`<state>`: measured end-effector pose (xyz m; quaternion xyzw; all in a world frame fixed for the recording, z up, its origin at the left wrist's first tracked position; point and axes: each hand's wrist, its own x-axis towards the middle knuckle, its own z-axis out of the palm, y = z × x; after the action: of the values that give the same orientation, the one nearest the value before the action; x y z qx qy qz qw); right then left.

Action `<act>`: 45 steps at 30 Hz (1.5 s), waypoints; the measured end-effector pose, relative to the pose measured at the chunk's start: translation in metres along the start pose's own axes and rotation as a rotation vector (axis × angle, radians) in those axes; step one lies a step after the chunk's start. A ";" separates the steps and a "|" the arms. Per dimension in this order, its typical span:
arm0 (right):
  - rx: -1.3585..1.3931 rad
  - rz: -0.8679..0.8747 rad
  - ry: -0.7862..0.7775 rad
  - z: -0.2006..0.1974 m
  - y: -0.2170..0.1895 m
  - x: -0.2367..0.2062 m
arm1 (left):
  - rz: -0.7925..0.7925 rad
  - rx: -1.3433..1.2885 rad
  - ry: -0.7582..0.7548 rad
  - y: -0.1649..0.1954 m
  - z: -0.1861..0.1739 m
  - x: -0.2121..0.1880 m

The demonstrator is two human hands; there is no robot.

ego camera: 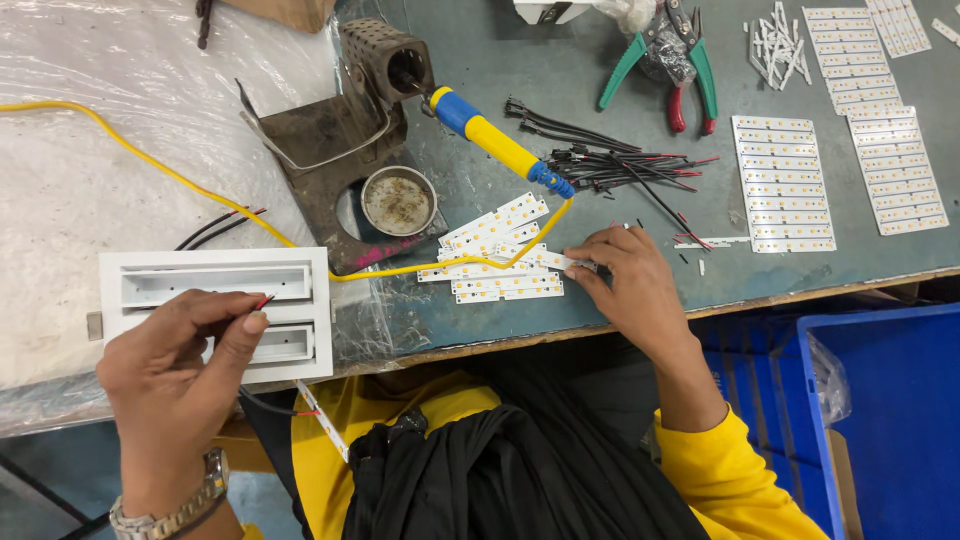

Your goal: The person assembles an LED light fixture by soldering LED strips to wires inside a white housing. They use a soldering iron and solder to connect the components, handling multiple LED strips and wires.

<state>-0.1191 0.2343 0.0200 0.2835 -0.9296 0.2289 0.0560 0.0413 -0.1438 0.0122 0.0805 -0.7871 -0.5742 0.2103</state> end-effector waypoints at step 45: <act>0.872 -0.145 -0.530 0.114 -0.125 0.115 | 0.571 0.483 -0.160 -0.012 -0.030 0.014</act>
<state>-0.1429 0.0331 -0.0051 0.3927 -0.7078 0.5110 -0.2892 0.0402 -0.1787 0.0121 -0.1401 -0.9044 -0.2950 0.2745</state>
